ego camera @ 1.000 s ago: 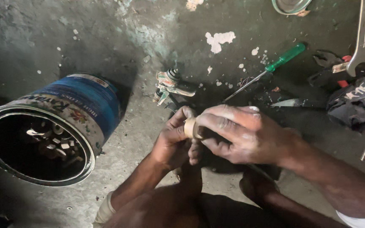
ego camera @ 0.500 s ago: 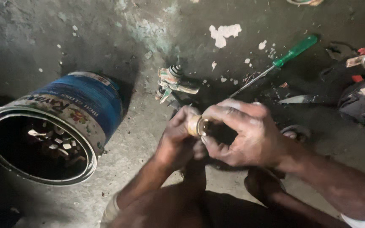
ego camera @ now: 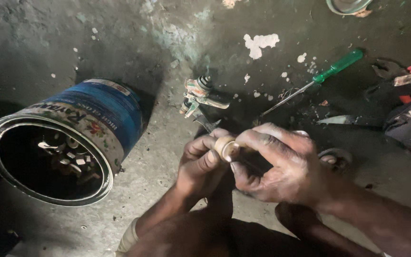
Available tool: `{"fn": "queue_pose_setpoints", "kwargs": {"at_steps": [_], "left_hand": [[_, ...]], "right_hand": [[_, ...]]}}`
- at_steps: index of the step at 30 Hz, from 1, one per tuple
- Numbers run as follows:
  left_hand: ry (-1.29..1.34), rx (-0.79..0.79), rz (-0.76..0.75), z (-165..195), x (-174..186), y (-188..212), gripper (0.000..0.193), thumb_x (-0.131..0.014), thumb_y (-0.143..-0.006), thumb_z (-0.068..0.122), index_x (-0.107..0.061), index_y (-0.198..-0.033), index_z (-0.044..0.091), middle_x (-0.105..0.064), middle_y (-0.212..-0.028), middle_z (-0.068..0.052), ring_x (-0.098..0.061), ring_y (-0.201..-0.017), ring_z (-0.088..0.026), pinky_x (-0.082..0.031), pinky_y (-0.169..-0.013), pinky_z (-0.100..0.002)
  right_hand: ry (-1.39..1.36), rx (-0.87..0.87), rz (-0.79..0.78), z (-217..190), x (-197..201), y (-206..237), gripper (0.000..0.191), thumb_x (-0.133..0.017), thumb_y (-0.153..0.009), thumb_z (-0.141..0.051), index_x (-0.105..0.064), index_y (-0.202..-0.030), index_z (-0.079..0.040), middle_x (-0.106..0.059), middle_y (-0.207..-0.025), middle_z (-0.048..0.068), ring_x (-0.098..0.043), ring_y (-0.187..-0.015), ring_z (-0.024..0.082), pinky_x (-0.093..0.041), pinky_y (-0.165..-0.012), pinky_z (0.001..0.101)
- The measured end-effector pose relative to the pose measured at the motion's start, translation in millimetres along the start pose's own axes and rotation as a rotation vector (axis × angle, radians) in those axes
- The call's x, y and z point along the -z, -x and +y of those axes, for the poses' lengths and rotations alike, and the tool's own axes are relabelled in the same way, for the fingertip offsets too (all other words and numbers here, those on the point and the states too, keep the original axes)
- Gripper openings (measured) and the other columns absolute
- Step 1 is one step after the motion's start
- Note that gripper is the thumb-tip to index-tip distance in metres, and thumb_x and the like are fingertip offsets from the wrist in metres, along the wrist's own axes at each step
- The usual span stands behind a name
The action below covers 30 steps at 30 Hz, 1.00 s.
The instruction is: The person sits on the floor disassembling a paint spray gun, using a wrench to loosen fittings and unscrewing the paint cup by hand. They wipe the gun body and cup with a pink cloth, reattach the cup, and finally wipe the assembly with a rag.
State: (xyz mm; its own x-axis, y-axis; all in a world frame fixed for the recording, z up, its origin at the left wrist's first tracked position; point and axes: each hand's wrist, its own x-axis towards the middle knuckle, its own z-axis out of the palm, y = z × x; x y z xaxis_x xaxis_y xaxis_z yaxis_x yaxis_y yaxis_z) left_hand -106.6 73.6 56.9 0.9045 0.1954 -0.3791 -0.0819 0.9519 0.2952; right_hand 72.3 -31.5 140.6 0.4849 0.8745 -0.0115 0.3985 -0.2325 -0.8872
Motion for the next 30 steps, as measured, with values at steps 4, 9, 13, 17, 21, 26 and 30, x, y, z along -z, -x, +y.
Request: {"fn": "queue_pose_setpoints", "kwargs": {"at_steps": [4,9,13,17,21,26,30], "left_hand": [[-0.057,-0.072,-0.063,1,-3,-1,0.018,-0.070,-0.105,0.015,-0.072,-0.112,-0.001,-0.065,-0.119,-0.012,-0.063,-0.116,-0.024,-0.048,-0.107,-0.041],[0.041,-0.058,0.019,1,-3,-4,0.019,-0.071,-0.105,0.018,-0.071,-0.111,0.000,-0.065,-0.123,-0.012,-0.061,-0.121,-0.023,-0.044,-0.114,-0.040],[0.079,0.021,0.104,3,1,0,0.028,-0.067,-0.105,0.022,-0.068,-0.119,-0.002,-0.067,-0.119,-0.013,-0.063,-0.112,-0.024,-0.047,-0.104,-0.038],[0.275,0.109,0.148,6,2,4,0.035,-0.060,-0.114,0.024,-0.064,-0.129,-0.007,-0.069,-0.114,-0.016,-0.063,-0.096,-0.020,-0.049,-0.087,-0.033],[0.187,0.163,0.314,7,-5,-1,0.041,-0.057,-0.107,0.034,-0.064,-0.125,-0.002,-0.070,-0.117,-0.016,-0.065,-0.105,-0.022,-0.050,-0.094,-0.034],[0.181,0.173,0.488,7,-13,-6,0.040,-0.056,-0.101,0.036,-0.064,-0.117,0.000,-0.071,-0.110,-0.014,-0.066,-0.106,-0.025,-0.052,-0.100,-0.039],[0.254,0.149,0.430,8,-13,-7,0.039,-0.057,-0.108,0.036,-0.063,-0.118,-0.001,-0.068,-0.106,-0.011,-0.063,-0.104,-0.023,-0.050,-0.101,-0.039]], "right_hand": [[-0.019,0.027,0.034,0,3,2,0.024,-0.075,-0.083,-0.003,-0.065,-0.105,-0.003,-0.070,-0.096,0.010,-0.074,-0.083,0.021,-0.060,-0.072,0.0316],[-0.137,-0.007,0.001,2,5,2,0.045,-0.075,-0.081,-0.005,-0.060,-0.122,0.002,-0.073,-0.103,0.009,-0.076,-0.096,0.022,-0.060,-0.088,0.0327],[-0.134,-0.023,0.002,0,-4,4,0.054,-0.083,-0.081,-0.010,-0.059,-0.127,0.003,-0.070,-0.107,0.012,-0.074,-0.095,0.021,-0.060,-0.085,0.0307],[-0.051,-0.049,0.023,0,-12,4,0.049,-0.084,-0.081,-0.008,-0.062,-0.125,0.001,-0.069,-0.107,0.013,-0.073,-0.092,0.019,-0.060,-0.082,0.0307],[-0.079,-0.100,0.006,6,-16,3,0.047,-0.083,-0.082,-0.007,-0.065,-0.125,0.001,-0.070,-0.106,0.011,-0.074,-0.091,0.018,-0.060,-0.082,0.0309],[-0.146,-0.117,0.012,12,-21,4,0.046,-0.083,-0.082,-0.006,-0.065,-0.124,0.002,-0.070,-0.109,0.012,-0.073,-0.094,0.018,-0.059,-0.085,0.0303],[-0.237,-0.169,-0.005,15,-23,4,0.043,-0.082,-0.083,-0.005,-0.067,-0.123,0.001,-0.072,-0.107,0.010,-0.073,-0.091,0.015,-0.059,-0.085,0.0283]]}}
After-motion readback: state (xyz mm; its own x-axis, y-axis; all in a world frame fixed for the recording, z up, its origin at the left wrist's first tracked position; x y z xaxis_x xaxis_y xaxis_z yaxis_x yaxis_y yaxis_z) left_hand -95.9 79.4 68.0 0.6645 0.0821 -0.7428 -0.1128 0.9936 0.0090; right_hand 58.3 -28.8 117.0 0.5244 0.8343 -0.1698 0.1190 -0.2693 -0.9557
